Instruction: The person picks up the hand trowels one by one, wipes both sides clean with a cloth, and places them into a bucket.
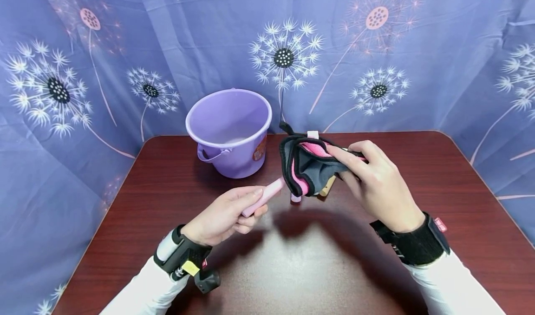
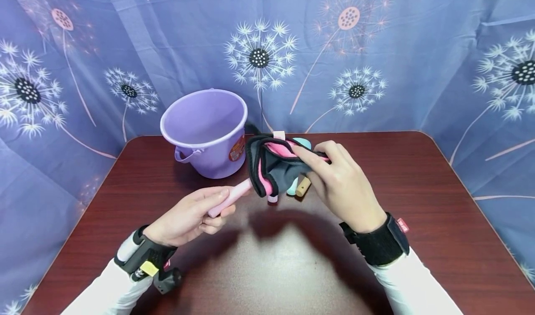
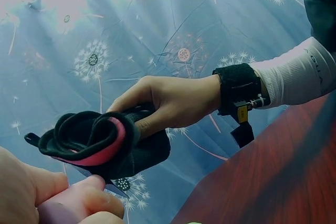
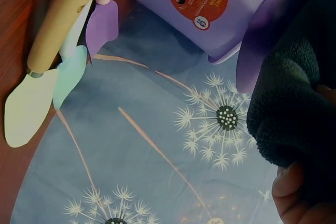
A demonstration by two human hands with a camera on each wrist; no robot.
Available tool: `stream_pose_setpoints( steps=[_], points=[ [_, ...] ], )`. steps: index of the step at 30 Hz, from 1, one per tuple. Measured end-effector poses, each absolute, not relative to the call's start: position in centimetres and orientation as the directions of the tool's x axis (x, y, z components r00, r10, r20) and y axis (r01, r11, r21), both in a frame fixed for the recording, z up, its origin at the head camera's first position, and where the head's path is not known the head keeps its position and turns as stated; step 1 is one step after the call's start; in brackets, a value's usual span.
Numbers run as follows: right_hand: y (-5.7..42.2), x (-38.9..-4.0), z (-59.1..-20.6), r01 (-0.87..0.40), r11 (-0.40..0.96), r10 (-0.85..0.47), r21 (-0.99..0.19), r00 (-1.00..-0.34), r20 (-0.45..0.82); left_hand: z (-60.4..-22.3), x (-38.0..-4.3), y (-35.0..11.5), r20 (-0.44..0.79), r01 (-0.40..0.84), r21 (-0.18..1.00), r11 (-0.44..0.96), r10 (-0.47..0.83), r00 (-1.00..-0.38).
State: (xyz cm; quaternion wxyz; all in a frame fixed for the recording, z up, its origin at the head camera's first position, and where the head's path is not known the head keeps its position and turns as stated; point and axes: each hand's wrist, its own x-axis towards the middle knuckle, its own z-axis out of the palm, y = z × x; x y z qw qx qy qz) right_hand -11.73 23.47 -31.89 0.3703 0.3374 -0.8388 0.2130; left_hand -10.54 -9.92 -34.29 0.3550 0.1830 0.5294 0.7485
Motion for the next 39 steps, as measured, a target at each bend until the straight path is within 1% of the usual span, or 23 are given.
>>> stream_pose_setpoints(
  steps=[6, 11, 19, 25, 29, 33, 36, 39],
  points=[
    [24.1, -11.9, -32.1, -0.666, 0.733, -0.342, -0.140, -0.538, 0.770, -34.3, -10.5, -10.0, -0.105, -0.342, 0.921, -0.187, 0.725, -0.680],
    [24.3, -12.1, -32.1, -0.622, 0.765, -0.279, -0.168, -0.555, 0.784, -34.2, -10.5, -10.0, -0.107, -0.338, 0.923, -0.184, 0.722, -0.684],
    [24.5, -12.0, -32.2, -0.540, 0.809, -0.191, -0.231, -0.614, 0.766, -34.3, -10.4, -10.0, -0.096, -0.317, 0.929, -0.194, 0.698, -0.710],
    [24.3, -11.7, -32.4, -0.498, 0.818, -0.129, -0.286, -0.645, 0.753, -34.3, -10.5, -9.9, -0.076, -0.274, 0.943, -0.189, 0.680, -0.730],
    [24.2, -11.6, -32.5, -0.476, 0.822, -0.128, -0.311, -0.688, 0.714, -34.3, -10.5, -9.8, -0.079, -0.255, 0.951, -0.174, 0.660, -0.747],
    [23.9, -11.5, -32.6, -0.476, 0.817, -0.154, -0.326, -0.725, 0.671, -34.4, -10.6, -9.8, -0.087, -0.248, 0.955, -0.163, 0.645, -0.759],
    [23.6, -11.4, -32.8, -0.500, 0.803, -0.191, -0.324, -0.731, 0.655, -34.5, -10.7, -9.8, -0.082, -0.235, 0.959, -0.159, 0.636, -0.767],
    [23.2, -11.3, -33.0, -0.532, 0.789, -0.233, -0.308, -0.722, 0.651, -34.5, -10.8, -9.9, -0.075, -0.213, 0.966, -0.149, 0.627, -0.776]
  ],
)
